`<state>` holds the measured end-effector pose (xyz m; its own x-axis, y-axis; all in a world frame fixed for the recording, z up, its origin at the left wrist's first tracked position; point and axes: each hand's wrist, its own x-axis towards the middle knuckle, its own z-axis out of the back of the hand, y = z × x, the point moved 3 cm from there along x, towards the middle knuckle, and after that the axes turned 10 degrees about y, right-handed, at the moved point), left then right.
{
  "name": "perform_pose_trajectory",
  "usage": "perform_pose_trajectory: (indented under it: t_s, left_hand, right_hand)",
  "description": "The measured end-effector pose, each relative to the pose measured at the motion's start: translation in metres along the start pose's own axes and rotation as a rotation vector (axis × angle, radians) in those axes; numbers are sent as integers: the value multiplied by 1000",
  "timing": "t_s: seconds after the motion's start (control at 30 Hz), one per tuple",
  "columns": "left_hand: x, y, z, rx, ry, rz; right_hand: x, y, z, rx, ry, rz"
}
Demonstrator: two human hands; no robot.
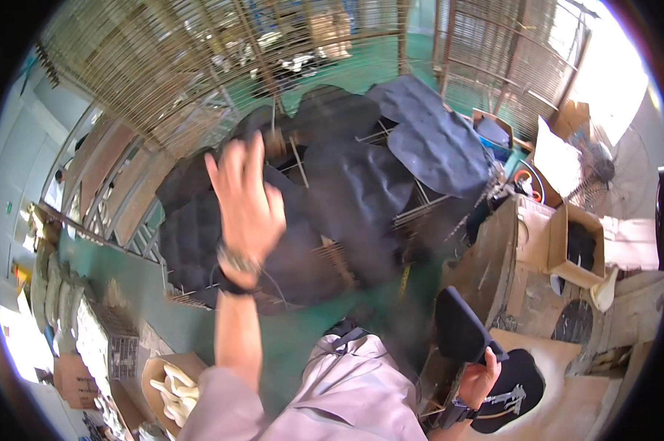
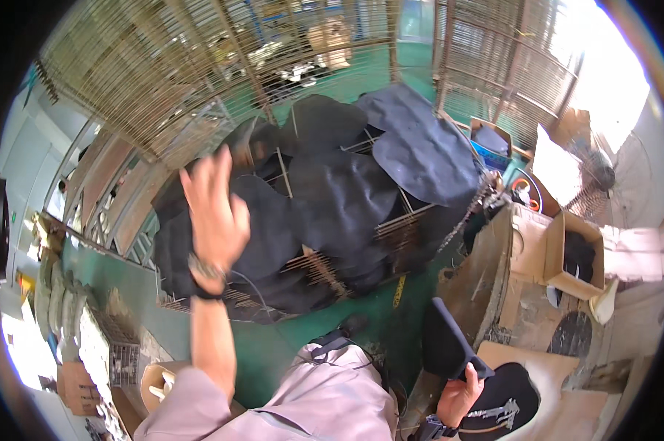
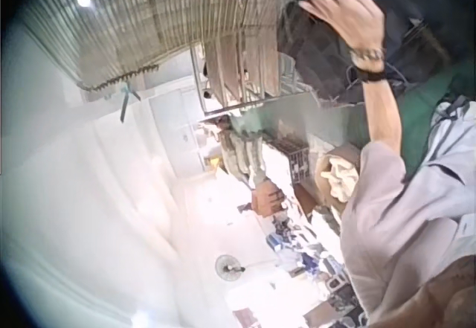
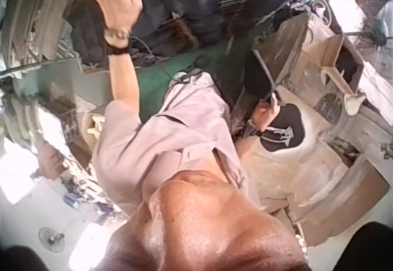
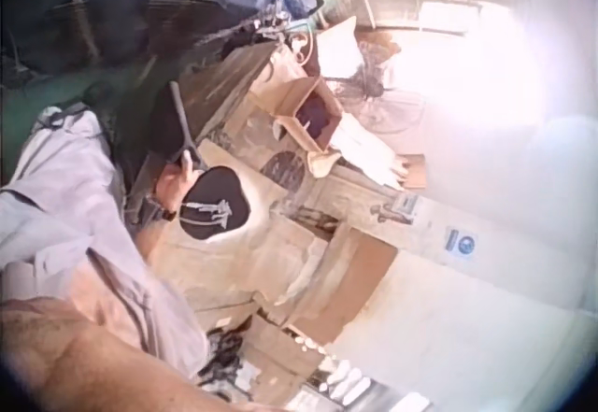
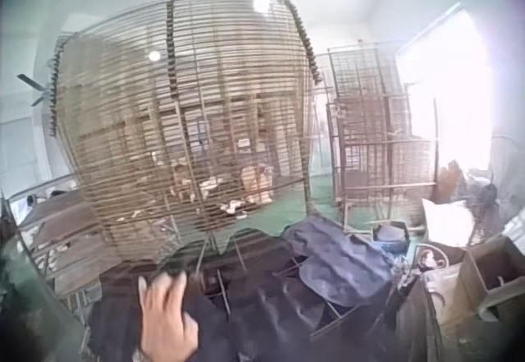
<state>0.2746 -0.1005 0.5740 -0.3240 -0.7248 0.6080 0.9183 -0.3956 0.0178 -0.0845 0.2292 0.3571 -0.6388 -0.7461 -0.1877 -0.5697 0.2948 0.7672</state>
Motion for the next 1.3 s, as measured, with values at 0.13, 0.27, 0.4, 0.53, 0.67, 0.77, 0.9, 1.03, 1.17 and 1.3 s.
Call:
perform_pose_trajectory:
  t_s: [0.13,0.27,0.4,0.53,0.67,0.77,0.9,1.03,1.17,1.3]
  left_hand:
    - [-205,-20,-126,-73,509,236]
    - [-216,-31,-153,-106,444,259]
    - [-174,-66,-123,-137,433,131]
    - [-177,-143,-98,-874,917,172]
    - [-214,-231,-90,-1590,1909,-69]
    - [-211,-292,-77,-2173,2101,134]
    - [-197,-333,-111,-2724,1652,884]
    - [-147,-345,-147,-2675,1420,1089]
    - [-78,-362,-169,-2669,1417,1064]
    - [24,-382,-183,-2716,1288,660]
  right_hand:
    - [-18,0,9,-37,-4,-43]
    - [-38,1,16,-32,-45,-19]
    - [-48,13,10,-28,-82,24]
    - [-40,28,-12,-11,-167,-17]
    - [-17,46,-52,180,-26,76]
    - [-15,56,-56,215,-70,159]
    - [-10,54,-66,241,-122,201]
    - [6,43,-73,223,-184,251]
    - [25,40,-79,175,-185,300]
    - [44,37,-84,99,-62,250]
